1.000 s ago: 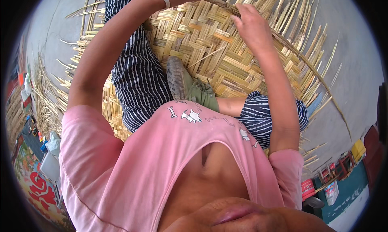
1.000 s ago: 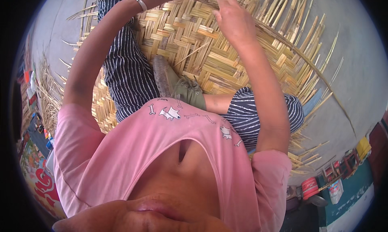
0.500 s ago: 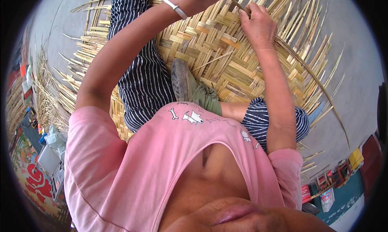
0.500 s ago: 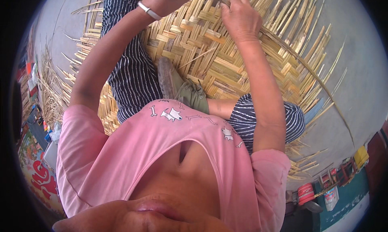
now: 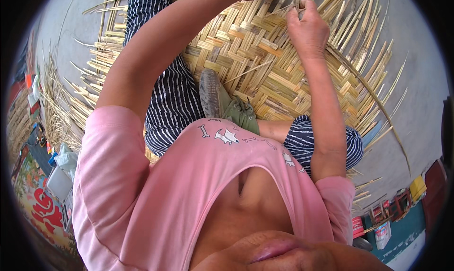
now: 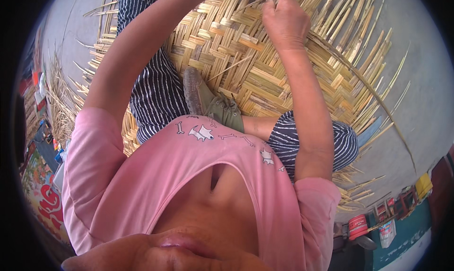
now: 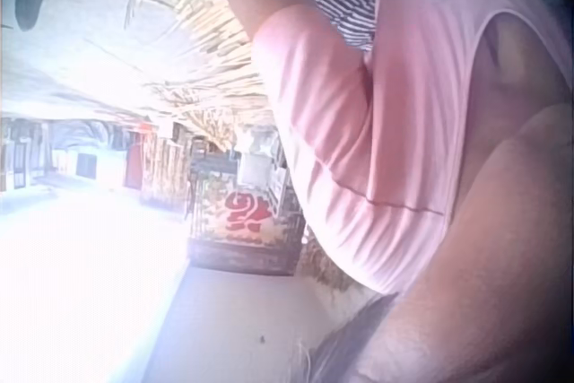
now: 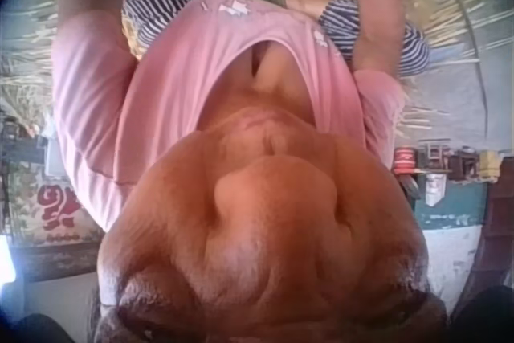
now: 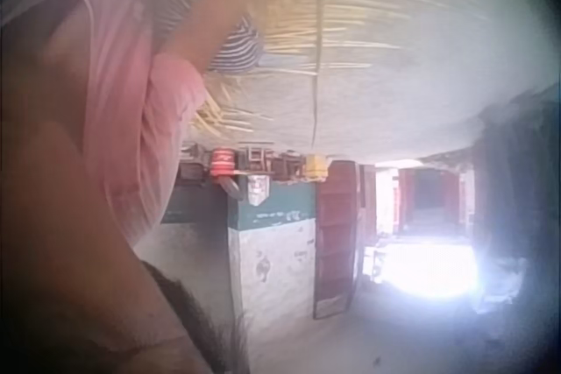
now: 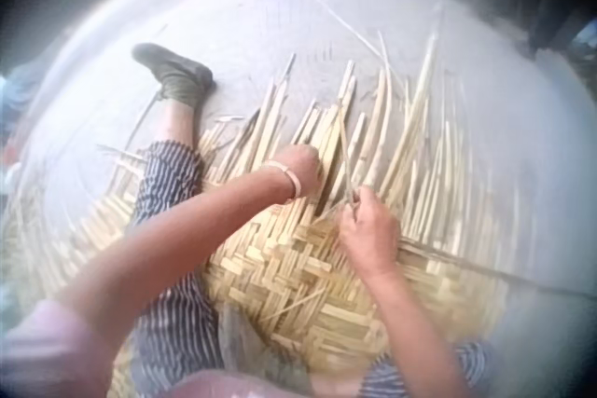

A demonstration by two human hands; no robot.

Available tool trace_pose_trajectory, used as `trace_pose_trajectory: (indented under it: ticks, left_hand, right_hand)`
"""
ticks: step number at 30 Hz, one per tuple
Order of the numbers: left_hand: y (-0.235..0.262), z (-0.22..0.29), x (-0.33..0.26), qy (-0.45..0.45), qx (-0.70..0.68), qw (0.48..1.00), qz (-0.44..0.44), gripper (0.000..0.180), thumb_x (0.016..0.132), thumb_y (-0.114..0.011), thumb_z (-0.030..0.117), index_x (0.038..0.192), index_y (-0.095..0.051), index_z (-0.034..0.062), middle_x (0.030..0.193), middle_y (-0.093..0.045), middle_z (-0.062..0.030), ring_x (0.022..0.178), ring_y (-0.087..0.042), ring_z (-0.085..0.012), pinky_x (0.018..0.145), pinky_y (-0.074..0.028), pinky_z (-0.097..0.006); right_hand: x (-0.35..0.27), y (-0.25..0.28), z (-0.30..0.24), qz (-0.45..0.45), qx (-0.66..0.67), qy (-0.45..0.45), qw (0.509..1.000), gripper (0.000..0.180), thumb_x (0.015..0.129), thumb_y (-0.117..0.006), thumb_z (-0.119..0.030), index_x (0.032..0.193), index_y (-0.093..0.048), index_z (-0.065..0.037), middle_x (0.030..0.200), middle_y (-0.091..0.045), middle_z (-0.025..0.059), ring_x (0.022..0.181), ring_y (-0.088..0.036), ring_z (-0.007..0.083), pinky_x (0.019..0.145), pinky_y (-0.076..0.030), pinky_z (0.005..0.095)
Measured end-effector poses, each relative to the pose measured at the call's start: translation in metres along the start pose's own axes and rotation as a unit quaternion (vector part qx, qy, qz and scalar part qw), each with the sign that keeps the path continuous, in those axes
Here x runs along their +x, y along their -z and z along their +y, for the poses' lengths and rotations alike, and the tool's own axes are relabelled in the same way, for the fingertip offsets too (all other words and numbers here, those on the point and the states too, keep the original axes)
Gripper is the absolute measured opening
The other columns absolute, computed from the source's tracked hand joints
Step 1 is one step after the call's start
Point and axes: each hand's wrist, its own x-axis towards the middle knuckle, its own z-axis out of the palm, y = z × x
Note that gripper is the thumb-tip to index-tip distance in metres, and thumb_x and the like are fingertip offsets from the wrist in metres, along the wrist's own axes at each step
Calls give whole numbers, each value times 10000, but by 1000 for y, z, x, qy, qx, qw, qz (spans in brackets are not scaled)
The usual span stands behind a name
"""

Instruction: The person sits on the floor and weaves thin bamboo strips by hand into a flat circular mat. They interlace the strips over and under existing rows, occasionally adjusting the position of the mat and their legs to continue the pattern.

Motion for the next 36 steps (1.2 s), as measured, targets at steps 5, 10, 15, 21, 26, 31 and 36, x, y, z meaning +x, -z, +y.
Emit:
trace_pose_trajectory:
  ticks: [5, 10, 15, 21, 26, 31, 36]
  left_hand:
    - [1, -25, 7, 25, -265, 964, -3, 334, 813, -773, 239, 997, -741, -39, 900, -751, -202, 852, -736, -309, 767, -579, -403]
    - [-1, -46, -18, 44, -492, 859, -134, 236, 880, -797, 193, 968, -703, -4, 779, -700, -92, 680, -663, -181, 614, -542, -324]
    - [-5, -59, -28, 52, -541, 806, -234, 167, 934, -746, 148, 896, -655, 14, 695, -634, -68, 573, -585, -163, 511, -466, -327]
    - [-11, -40, -33, 47, -495, 855, -149, 102, 903, -751, 124, 941, -714, 37, 739, -662, -40, 614, -601, -137, 557, -495, -311]
    - [-26, -35, -31, 27, -464, 882, -77, 124, 920, -741, 133, 974, -719, 24, 774, -683, -47, 650, -618, -145, 587, -508, -310]
    - [-20, -24, -17, 48, -516, 855, -32, 279, 879, -796, 205, 1006, -664, -5, 770, -686, -93, 652, -647, -172, 578, -526, -337]
    - [-4, -3, -17, 115, -461, 878, -52, 310, 812, -844, 223, 915, -687, -24, 714, -698, -135, 568, -655, -210, 504, -516, -371]
  right_hand:
    - [0, 5, -3, -10, 26, -19, 999, 413, 922, -664, -343, 1232, -650, -71, 797, -728, 122, 792, -731, 319, 778, -564, 447]
    - [2, 3, -1, -19, 58, -23, 998, 432, 910, -668, -344, 1231, -645, -56, 867, -739, 128, 844, -727, 328, 829, -557, 444]
    - [1, 2, -1, -14, 68, -21, 997, 420, 905, -652, -330, 1214, -649, -47, 905, -753, 124, 876, -729, 326, 844, -554, 437]
    - [3, 0, 1, -24, 61, -28, 997, 436, 905, -647, -331, 1224, -653, -34, 927, -760, 126, 889, -730, 326, 853, -552, 429]
    - [2, 1, 5, -15, 62, -15, 998, 449, 906, -670, -314, 1244, -651, -19, 869, -750, 98, 825, -721, 273, 805, -556, 400]
    - [2, 2, 3, -12, 118, -29, 992, 406, 903, -696, -269, 1219, -657, -16, 814, -727, 74, 746, -694, 220, 748, -552, 363]
    - [3, 2, 5, -23, 128, -40, 991, 359, 897, -694, -246, 1174, -654, -21, 784, -715, 68, 730, -689, 226, 738, -554, 375]
